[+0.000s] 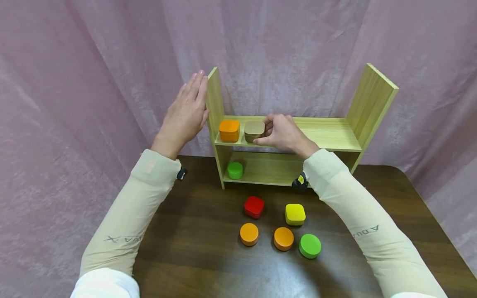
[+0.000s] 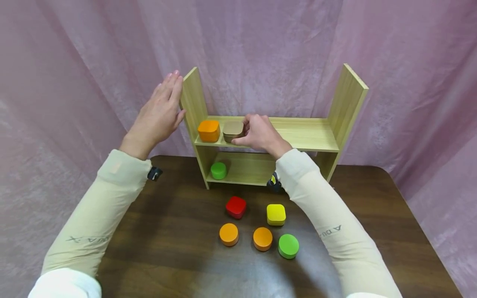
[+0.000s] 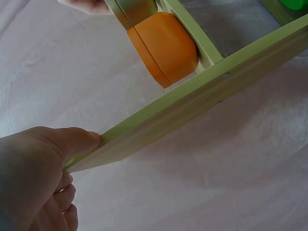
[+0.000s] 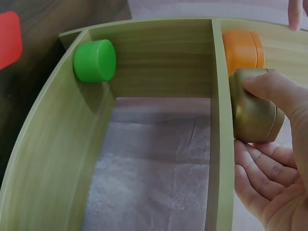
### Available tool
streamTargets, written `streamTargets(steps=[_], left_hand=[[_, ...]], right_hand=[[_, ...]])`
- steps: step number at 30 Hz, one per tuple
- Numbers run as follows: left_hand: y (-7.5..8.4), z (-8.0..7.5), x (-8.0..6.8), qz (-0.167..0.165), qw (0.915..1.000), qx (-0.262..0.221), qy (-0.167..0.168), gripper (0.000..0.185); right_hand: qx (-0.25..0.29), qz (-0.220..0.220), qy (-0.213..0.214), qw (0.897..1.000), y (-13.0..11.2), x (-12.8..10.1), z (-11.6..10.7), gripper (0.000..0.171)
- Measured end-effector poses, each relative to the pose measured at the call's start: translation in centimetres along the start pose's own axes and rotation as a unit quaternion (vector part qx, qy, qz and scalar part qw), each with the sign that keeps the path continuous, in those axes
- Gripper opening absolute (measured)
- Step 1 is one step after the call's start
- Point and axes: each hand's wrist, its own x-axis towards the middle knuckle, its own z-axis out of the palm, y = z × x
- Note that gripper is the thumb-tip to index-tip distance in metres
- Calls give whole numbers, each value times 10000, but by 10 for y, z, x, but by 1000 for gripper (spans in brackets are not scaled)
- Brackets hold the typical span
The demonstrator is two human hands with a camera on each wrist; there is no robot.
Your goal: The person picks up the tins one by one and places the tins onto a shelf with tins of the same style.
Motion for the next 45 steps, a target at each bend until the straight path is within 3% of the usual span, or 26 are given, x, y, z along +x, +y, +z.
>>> streamTargets(steps=[10, 14, 19, 24, 35, 45], left_hand=[[2, 0, -1, 46, 9999, 12, 131, 80], [3, 0, -1, 92, 9997, 17, 206, 80], [3, 1, 0, 108, 9998, -51, 188, 80], [2, 1, 0, 107, 9997, -101, 194, 80], [-2, 3, 0, 103, 9997, -121, 199, 80], [-3, 5, 2, 116, 9996, -39, 237, 79]], right_hand=[[110, 83, -97, 9999, 4, -1, -1, 51], [72, 166, -209, 9996, 3, -3, -4, 60], [-34, 245, -319, 9992, 1, -9, -14, 75], [-240, 170, -360, 9989, -1, -17, -28, 73], [-456, -260, -344, 9980, -2, -58, -57, 65], [-788, -525, -519, 9942, 17, -104, -62, 63]])
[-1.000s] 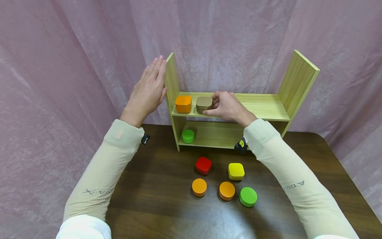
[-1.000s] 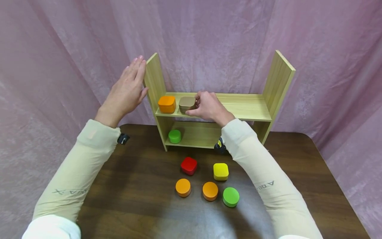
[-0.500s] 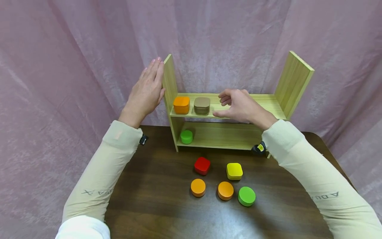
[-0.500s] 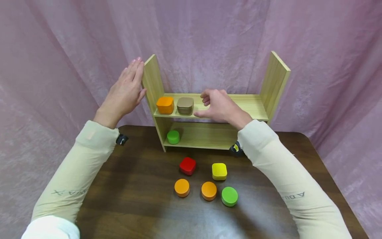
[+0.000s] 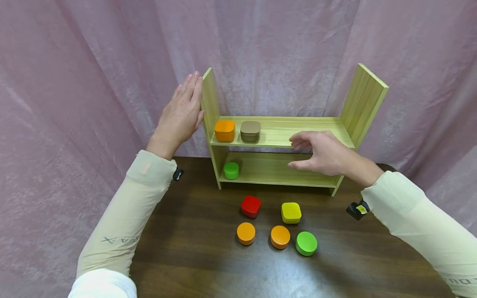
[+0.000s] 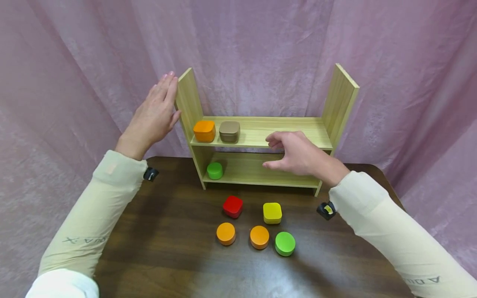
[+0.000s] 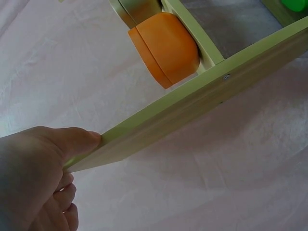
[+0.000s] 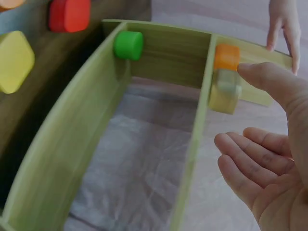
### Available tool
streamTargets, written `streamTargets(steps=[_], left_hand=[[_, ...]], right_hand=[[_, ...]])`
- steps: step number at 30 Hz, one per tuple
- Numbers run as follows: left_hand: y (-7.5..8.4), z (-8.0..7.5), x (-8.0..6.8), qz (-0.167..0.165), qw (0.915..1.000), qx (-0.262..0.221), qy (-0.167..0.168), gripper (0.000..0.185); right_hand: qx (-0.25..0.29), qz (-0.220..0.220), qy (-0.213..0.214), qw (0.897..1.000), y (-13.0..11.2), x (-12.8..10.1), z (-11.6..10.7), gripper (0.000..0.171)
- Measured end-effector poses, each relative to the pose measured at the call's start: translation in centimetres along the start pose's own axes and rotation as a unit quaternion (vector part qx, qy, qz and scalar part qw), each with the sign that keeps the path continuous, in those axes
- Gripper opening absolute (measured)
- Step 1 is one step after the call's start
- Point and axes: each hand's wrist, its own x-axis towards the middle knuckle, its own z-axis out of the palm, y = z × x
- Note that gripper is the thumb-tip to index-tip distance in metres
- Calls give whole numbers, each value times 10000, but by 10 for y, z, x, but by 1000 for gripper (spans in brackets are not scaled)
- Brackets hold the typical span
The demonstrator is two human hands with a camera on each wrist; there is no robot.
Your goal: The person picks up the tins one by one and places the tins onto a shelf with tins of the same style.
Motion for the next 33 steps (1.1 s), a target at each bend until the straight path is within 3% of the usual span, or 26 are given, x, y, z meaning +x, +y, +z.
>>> streamTargets(steps=[9, 21, 33], left_hand=[[-1, 0, -1, -3, 10000, -40, 19, 79], [-3, -2, -3, -93, 9999, -81, -70, 80], [-3, -2, -3, -106, 9999, -126, -37, 80]], right_hand=[[53, -63, -166, 9998, 23, -29, 27, 63], [140, -169, -674, 9975, 60, -57, 115, 63], [328, -65, -708, 9969, 84, -69, 150, 68]])
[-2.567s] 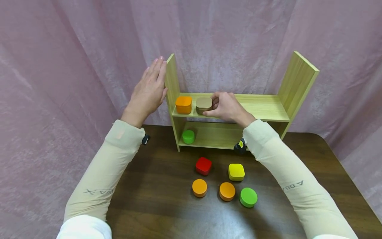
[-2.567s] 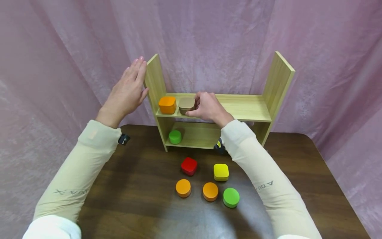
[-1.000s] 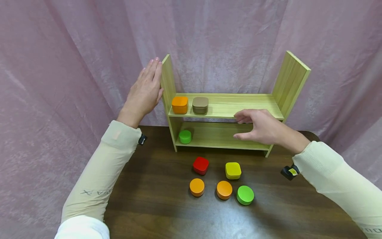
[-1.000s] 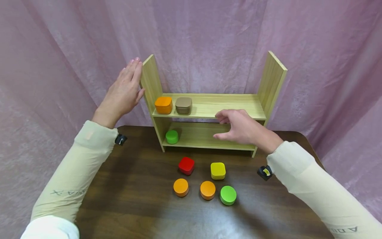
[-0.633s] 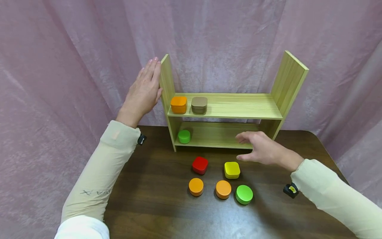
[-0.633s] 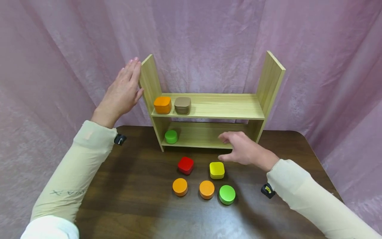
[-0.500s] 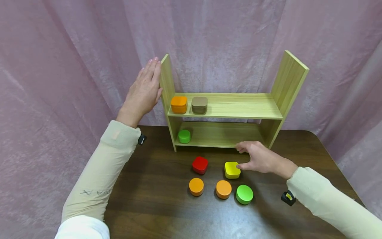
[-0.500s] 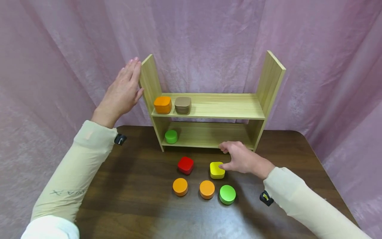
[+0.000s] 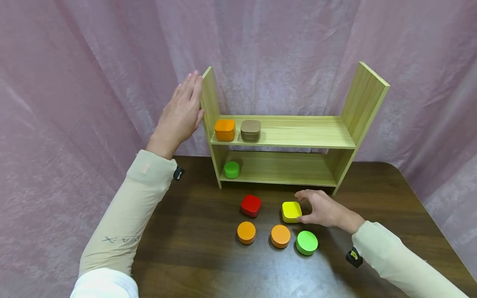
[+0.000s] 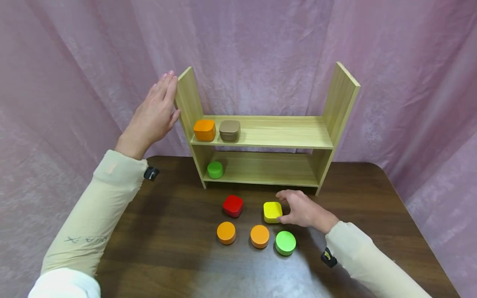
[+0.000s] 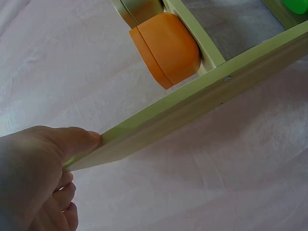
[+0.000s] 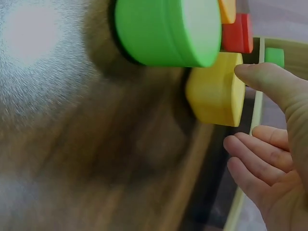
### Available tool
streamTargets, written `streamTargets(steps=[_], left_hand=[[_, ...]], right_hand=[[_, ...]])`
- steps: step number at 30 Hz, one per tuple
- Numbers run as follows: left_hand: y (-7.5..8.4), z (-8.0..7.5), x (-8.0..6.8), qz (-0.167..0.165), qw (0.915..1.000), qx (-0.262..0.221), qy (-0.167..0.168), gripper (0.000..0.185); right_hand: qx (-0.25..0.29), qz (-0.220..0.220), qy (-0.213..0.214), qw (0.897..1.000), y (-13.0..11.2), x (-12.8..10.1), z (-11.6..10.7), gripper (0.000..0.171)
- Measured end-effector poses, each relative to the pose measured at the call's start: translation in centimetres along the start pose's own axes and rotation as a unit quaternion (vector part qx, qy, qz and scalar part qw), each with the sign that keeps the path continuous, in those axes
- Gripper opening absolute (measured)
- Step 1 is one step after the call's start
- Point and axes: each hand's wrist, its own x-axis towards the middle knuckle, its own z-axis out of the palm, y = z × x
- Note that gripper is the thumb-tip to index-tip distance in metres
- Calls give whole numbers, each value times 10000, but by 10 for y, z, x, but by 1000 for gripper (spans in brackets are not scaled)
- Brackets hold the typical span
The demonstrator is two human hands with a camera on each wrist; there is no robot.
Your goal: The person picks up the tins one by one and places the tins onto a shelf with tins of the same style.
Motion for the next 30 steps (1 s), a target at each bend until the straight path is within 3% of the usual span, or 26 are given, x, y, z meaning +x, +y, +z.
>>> streamTargets(steps=[5, 11, 18, 30], left_hand=[[0, 0, 0, -24, 10000, 9, -45, 79], [1, 0, -1, -4, 10000, -48, -16, 80], [1, 1, 1, -8, 10000, -60, 0, 80], [1, 3, 1, 24, 10000, -53, -2, 80]], right_hand=[[345, 13, 6, 9994, 7, -1, 14, 67], [302, 66, 35, 9995, 12, -1, 24, 64], [426, 46, 111, 9990, 15, 1, 27, 54], [461, -30, 323, 9984, 12, -3, 22, 52]])
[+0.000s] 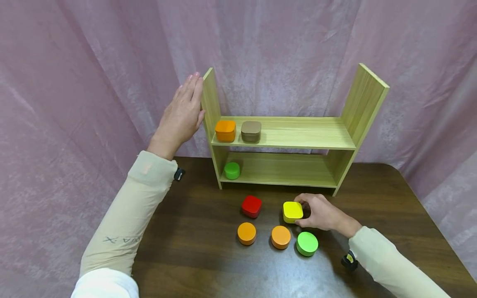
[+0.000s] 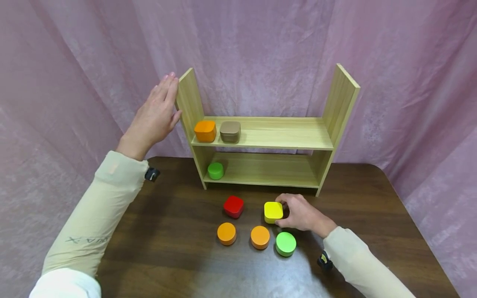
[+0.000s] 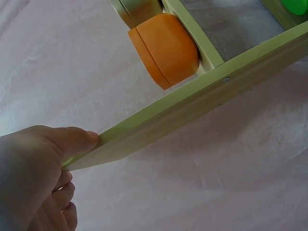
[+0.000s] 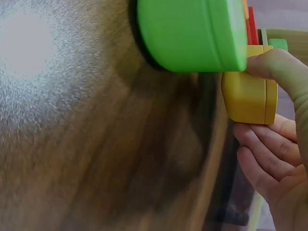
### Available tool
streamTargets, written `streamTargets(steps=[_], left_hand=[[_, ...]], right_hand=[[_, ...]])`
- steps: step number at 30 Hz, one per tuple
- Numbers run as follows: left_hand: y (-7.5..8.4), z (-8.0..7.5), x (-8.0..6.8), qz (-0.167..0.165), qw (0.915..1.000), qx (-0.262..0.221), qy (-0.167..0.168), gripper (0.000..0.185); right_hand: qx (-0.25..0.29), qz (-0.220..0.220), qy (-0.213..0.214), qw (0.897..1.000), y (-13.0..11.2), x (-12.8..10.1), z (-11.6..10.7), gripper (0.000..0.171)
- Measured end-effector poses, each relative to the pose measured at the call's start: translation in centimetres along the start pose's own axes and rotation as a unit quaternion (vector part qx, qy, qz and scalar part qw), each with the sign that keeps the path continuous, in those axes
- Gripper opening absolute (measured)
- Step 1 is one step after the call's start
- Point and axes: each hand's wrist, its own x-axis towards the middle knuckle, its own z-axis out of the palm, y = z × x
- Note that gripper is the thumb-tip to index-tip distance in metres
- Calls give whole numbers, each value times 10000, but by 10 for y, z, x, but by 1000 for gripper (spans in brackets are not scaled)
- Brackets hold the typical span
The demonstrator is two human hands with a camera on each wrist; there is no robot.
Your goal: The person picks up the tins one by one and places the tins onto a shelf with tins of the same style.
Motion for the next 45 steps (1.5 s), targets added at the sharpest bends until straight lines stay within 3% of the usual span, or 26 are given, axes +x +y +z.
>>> streamTargets(steps=[11, 23, 37, 45], left_hand=[[0, 0, 1, 0, 10000, 35, 3, 80], [1, -2, 0, 19, 10000, 37, 14, 80], [1, -1, 1, 19, 10000, 56, 34, 80], [1, 0, 0, -24, 10000, 39, -2, 80]], right_hand=[[-381, -31, 49, 9993, -19, 4, -31, 49], [-219, -223, -28, 9995, -53, 16, -83, 49], [-950, -229, 53, 9952, -93, 40, -140, 47], [-1007, -264, 159, 9944, -102, 59, -161, 49]])
